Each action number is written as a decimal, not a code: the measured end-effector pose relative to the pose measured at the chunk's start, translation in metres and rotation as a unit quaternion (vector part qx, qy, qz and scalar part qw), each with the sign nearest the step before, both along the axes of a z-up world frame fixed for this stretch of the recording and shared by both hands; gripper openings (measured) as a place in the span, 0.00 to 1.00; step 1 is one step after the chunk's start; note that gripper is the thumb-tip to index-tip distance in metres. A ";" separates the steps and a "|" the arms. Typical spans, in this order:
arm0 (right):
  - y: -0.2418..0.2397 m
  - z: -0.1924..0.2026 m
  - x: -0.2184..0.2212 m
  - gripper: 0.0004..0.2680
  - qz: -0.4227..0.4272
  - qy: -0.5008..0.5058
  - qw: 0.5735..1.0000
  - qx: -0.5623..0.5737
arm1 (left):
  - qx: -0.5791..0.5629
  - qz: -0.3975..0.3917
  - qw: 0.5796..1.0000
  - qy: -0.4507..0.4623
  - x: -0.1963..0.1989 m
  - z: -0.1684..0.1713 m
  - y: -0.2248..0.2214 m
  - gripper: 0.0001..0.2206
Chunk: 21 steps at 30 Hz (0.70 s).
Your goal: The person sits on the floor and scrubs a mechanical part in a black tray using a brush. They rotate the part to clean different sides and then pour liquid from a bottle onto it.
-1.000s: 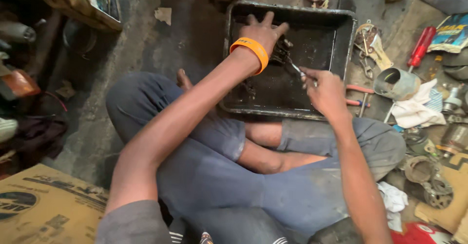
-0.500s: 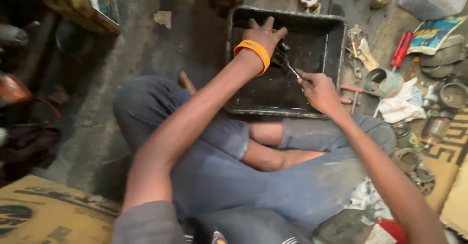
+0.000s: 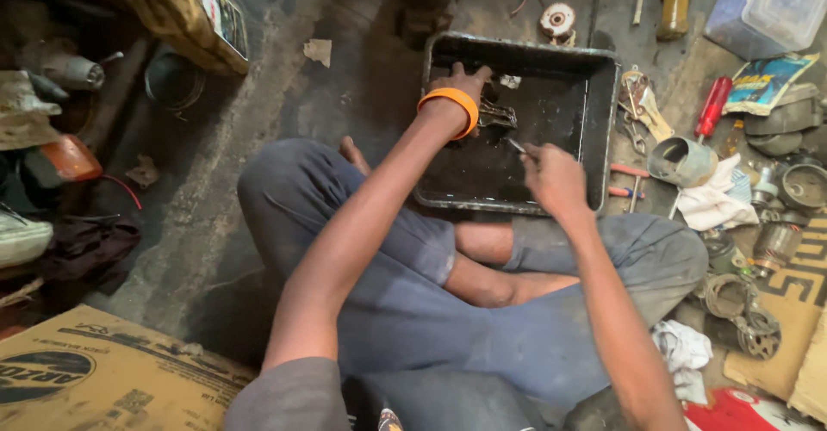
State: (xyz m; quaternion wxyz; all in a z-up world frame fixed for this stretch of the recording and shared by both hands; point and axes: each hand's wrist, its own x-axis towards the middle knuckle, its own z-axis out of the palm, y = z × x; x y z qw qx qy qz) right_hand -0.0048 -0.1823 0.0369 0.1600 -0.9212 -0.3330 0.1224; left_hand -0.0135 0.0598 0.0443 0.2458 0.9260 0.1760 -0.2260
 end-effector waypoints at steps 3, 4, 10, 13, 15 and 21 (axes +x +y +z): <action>-0.006 0.029 -0.010 0.09 0.091 0.094 0.991 0.028 | -0.009 -0.015 1.000 -0.004 0.004 -0.012 -0.005 0.47; -0.004 0.041 -0.011 0.09 0.068 0.093 0.993 0.030 | -0.007 -0.018 1.000 -0.018 0.007 -0.016 -0.002 0.44; 0.014 0.064 0.028 0.12 0.083 0.002 0.996 0.035 | 0.014 -0.050 0.996 -0.066 0.014 -0.031 0.002 0.34; 0.023 0.039 0.052 0.13 0.130 0.014 0.988 0.082 | 0.023 -0.064 0.997 -0.041 0.019 -0.026 0.006 0.37; 0.014 0.029 0.058 0.12 0.129 0.072 0.976 0.159 | 0.034 -0.067 0.996 -0.044 0.020 -0.024 0.011 0.34; -0.004 0.013 0.049 0.13 0.055 0.038 0.995 0.074 | -0.016 -0.077 0.997 -0.028 0.030 -0.034 0.008 0.42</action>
